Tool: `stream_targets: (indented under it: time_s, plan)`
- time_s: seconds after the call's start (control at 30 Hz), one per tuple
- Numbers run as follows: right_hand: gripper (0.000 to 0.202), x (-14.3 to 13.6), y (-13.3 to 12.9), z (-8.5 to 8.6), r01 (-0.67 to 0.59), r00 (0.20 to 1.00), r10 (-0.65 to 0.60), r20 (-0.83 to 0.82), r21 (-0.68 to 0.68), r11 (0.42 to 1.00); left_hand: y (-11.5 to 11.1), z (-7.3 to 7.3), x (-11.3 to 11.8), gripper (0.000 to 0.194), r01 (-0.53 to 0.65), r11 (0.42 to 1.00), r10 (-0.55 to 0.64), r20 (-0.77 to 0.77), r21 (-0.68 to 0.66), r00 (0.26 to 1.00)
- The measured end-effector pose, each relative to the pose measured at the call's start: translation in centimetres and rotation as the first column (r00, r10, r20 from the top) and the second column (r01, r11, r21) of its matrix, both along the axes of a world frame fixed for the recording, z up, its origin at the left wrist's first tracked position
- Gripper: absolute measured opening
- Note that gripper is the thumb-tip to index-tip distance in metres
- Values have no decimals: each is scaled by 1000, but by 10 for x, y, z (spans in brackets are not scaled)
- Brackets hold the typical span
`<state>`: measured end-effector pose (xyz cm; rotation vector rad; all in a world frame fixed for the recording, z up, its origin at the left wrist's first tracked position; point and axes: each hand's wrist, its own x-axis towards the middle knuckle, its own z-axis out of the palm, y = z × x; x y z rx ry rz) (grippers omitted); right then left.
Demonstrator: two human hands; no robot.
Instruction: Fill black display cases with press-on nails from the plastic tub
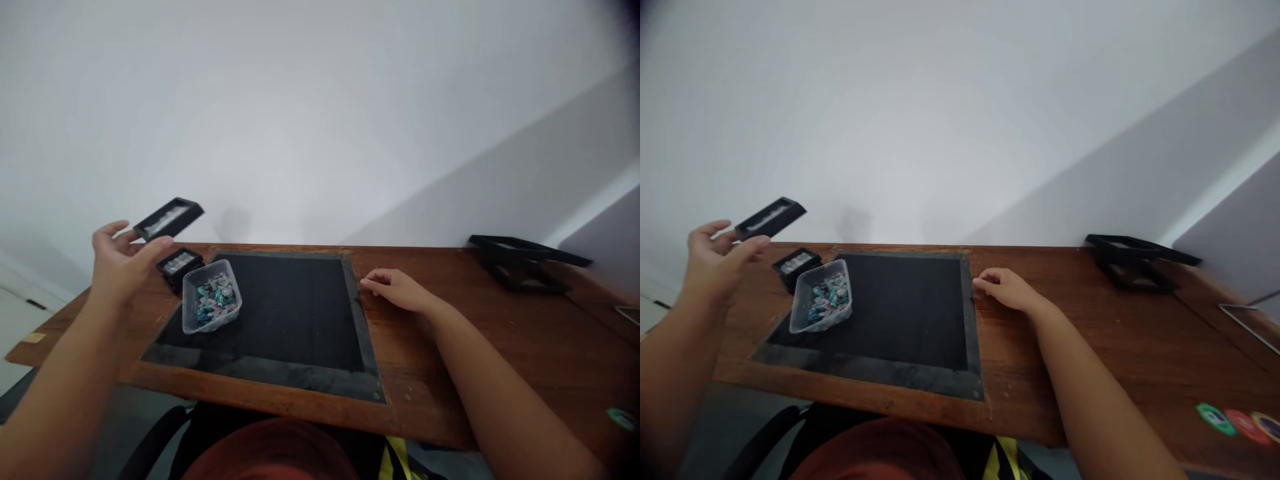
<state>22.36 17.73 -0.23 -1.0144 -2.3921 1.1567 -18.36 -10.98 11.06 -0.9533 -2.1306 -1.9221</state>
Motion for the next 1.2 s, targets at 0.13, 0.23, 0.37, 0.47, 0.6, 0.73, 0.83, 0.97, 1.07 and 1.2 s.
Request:
stream_targets:
  time_s: [0.13, 0.23, 0.37, 0.47, 0.6, 0.73, 0.83, 0.97, 1.07, 1.2]
  plan:
    - [52, 0, 2, -3, 1, 1000, -1, 28, -2, 1000, -7, -23, -66, 101, -160, 985, 161, 16, -67, 987]
    - [52, 2, 4, -5, -2, 999, 2, 37, 3, 1000, -7, -52, -88, 62, -197, 974, 200, 22, -116, 979]
    - [51, 3, 8, -9, -12, 999, 12, 41, 9, 1000, -6, -91, -100, 50, -150, 984, 152, 13, -99, 988]
    - [50, 3, 11, -13, -13, 999, 12, 44, 8, 1000, -3, -114, -106, 46, -120, 990, 122, 17, -68, 992]
    - [49, 3, 12, -14, -9, 999, 9, 53, 5, 1000, 6, -133, -114, 46, -142, 990, 142, 17, 7, 990]
    - [50, 3, 9, -12, 0, 998, -1, 67, 15, 1000, 11, -140, -119, 46, -102, 994, 101, 21, 37, 995]
    - [50, 3, 8, -11, -8, 997, 7, 72, 16, 1000, 10, -140, -121, 46, -64, 997, 63, 30, 45, 998]
    - [50, 3, 10, -14, -15, 997, 14, 71, 18, 1000, 8, -141, -122, 46, -38, 998, 34, 54, 57, 998]
    - [49, 4, 12, -15, -28, 996, 26, 80, 33, 999, 8, -141, -122, 45, -36, 998, 32, 71, 60, 997]
    - [48, 4, 13, -16, -27, 996, 23, 89, 48, 998, 5, -140, -118, 45, -41, 997, 36, 79, 64, 996]
